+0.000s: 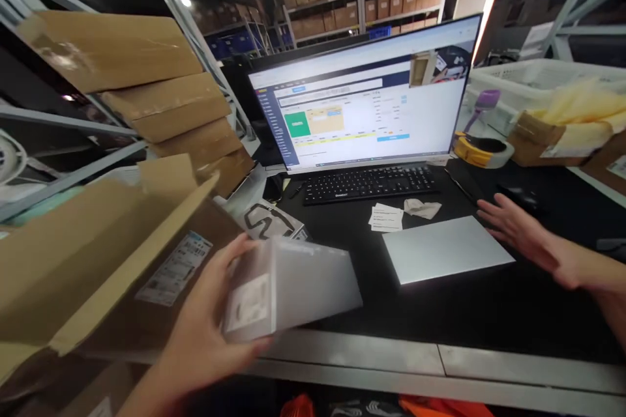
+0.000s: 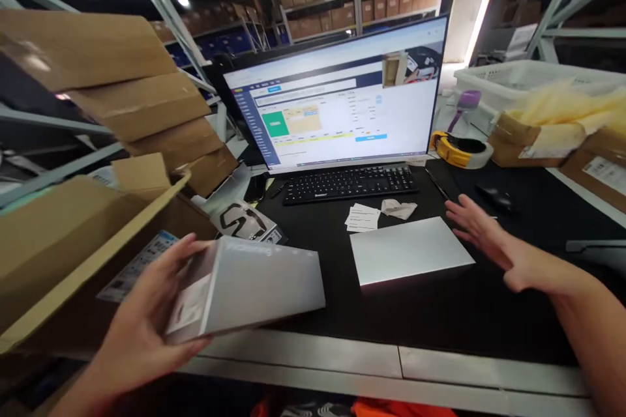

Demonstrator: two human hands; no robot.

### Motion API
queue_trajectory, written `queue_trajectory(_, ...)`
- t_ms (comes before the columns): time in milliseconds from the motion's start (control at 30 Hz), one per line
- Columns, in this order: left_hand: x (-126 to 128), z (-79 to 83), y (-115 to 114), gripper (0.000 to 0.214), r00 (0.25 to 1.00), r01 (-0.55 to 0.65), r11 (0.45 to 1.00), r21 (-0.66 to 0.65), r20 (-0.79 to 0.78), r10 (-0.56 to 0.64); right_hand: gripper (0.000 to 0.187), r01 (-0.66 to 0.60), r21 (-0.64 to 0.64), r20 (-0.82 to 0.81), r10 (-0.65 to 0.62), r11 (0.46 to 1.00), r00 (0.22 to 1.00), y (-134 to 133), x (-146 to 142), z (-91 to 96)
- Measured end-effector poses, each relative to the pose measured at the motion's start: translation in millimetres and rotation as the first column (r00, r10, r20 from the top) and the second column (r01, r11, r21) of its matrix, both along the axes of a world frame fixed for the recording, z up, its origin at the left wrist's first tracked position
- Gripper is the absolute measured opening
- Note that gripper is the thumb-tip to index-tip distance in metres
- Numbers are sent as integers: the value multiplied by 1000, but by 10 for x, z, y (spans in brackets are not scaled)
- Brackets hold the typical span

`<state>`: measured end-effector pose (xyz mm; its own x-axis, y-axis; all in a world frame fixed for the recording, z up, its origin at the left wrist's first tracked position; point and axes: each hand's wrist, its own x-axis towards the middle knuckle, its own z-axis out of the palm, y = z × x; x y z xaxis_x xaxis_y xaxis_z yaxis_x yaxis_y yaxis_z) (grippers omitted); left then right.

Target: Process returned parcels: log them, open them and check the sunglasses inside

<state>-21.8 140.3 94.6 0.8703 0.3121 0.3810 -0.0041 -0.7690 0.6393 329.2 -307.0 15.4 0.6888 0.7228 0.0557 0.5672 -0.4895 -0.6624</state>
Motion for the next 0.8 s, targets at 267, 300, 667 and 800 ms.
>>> queue_trajectory(267, 1240, 363, -150, 100, 984, 161, 940, 299, -119, -131, 110, -40, -7, 262, 40, 999, 964, 291, -197, 90)
queue_trajectory(300, 1357, 363, -129, 97, 981, 169, 935, 311, -141, -130, 104, -24, 11, 310, 19, 1000, 951, 275, -229, 120)
queue_trajectory(667, 1192, 163, -369, 78, 952, 186, 822, 538, 110, -287, 85, -68, 275, 716, -158, 959, 680, 121, -1199, -189)
queue_trajectory(800, 970, -271, -706, 106, 872, 476, 797, 372, -78, -484, 64, -226, 53, 970, 4, 973, 244, 50, -1426, -506)
